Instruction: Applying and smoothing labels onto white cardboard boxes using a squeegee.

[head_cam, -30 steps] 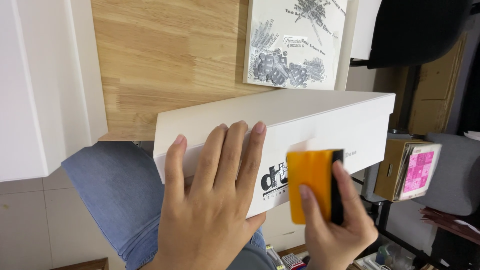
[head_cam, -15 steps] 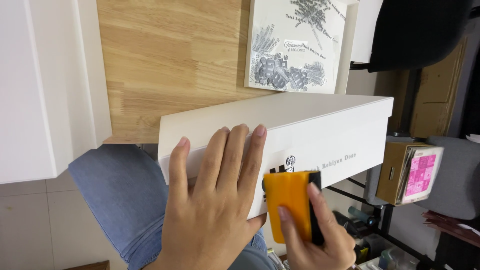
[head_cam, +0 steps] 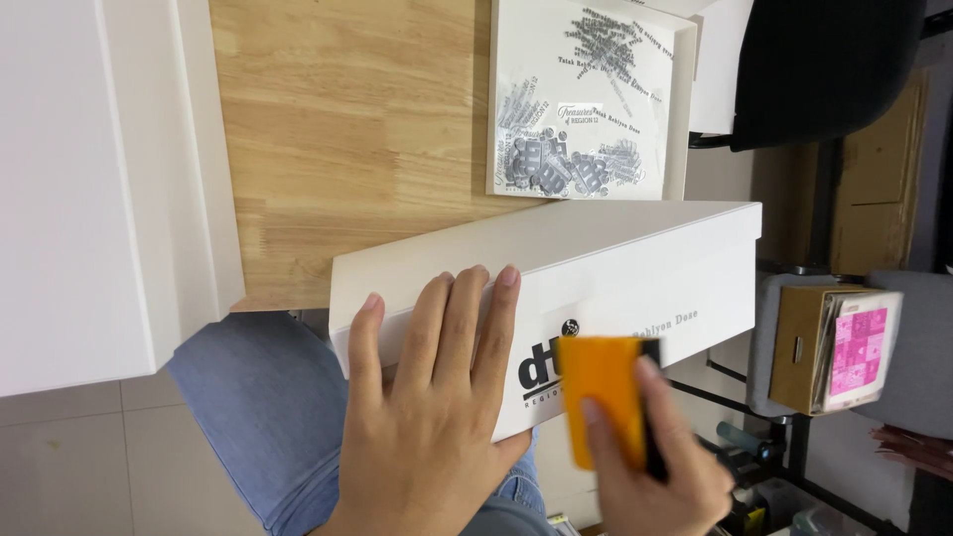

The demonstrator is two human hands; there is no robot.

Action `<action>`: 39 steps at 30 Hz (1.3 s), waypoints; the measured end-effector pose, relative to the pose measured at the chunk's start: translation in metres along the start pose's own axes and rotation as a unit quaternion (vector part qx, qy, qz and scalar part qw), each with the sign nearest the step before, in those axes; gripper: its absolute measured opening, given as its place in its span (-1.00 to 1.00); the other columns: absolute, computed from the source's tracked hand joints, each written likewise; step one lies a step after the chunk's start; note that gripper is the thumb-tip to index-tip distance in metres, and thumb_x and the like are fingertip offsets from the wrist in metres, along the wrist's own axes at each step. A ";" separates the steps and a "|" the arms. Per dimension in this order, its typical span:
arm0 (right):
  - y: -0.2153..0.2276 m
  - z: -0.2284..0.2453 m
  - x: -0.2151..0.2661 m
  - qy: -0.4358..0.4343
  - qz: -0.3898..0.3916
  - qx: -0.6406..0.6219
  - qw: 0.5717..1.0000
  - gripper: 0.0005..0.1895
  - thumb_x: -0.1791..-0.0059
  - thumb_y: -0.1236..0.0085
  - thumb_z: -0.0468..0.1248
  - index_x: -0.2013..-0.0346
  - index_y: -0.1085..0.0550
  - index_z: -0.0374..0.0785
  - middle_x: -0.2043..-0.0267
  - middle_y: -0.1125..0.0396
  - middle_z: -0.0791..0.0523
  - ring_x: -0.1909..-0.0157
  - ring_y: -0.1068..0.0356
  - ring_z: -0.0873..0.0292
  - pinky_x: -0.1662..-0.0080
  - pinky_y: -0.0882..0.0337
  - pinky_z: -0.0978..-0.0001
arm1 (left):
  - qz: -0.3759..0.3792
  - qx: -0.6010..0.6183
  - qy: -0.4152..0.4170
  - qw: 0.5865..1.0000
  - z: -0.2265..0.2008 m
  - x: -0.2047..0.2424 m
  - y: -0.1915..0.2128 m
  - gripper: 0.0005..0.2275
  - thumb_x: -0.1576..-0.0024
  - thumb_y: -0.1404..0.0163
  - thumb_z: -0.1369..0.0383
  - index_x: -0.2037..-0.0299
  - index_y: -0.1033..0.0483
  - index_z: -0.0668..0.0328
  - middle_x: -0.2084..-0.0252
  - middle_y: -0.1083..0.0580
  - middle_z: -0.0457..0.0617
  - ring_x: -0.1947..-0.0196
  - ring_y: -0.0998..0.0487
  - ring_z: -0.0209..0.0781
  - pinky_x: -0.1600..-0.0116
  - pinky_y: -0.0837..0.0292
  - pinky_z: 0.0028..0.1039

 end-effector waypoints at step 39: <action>-0.038 -0.026 -0.032 -0.108 0.005 -0.215 0.971 -0.48 0.16 -0.35 -0.31 -0.11 -0.54 -0.26 -0.14 -0.48 0.09 -0.11 -0.45 0.32 -0.18 -0.44 0.50 | -0.049 0.039 -0.010 0.998 0.008 -0.001 -0.034 0.01 0.36 -0.17 -0.21 -0.35 -0.28 0.12 -0.28 -0.36 0.00 -0.30 -0.33 -0.13 -0.36 -0.12 0.09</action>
Point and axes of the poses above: each hand's wrist, its own x-axis away from the middle knuckle, its own y-axis out of the back of the hand, z = x × y, the point moved 1 cm from there along -x, towards the middle knuckle
